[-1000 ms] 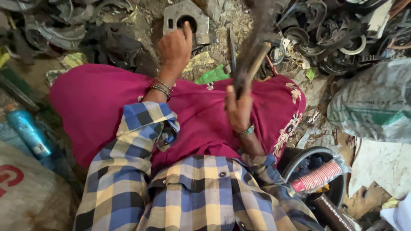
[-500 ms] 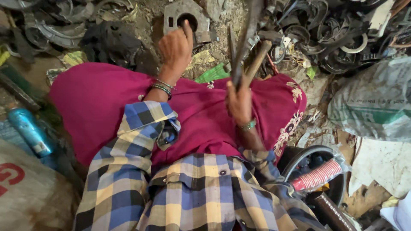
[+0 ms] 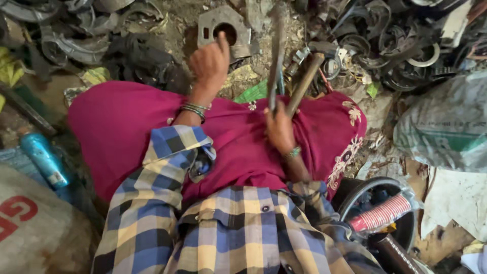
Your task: The person sits on the ground and repeatedly hammers a small metal piece placed in a metal holder. They pause briefly to handle a small cylindrical object before resuming hammering.
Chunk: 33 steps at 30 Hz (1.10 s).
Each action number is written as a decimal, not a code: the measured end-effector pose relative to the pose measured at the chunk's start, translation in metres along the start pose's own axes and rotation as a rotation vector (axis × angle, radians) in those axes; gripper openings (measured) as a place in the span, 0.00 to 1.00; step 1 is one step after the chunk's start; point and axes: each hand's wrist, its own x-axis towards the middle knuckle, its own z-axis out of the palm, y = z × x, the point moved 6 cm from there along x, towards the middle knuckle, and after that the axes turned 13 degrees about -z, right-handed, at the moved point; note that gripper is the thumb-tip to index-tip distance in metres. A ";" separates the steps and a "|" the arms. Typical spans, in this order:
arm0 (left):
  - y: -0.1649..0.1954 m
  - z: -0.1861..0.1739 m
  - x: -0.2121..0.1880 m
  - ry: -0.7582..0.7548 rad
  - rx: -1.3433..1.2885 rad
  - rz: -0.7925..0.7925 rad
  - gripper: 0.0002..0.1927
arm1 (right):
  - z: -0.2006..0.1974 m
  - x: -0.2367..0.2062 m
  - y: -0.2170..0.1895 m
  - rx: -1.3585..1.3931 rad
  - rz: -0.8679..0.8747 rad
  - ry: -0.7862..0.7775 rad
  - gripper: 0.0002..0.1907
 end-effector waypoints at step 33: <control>0.020 -0.029 -0.012 0.343 -0.001 0.204 0.33 | -0.006 0.006 -0.056 -0.200 -0.373 0.081 0.15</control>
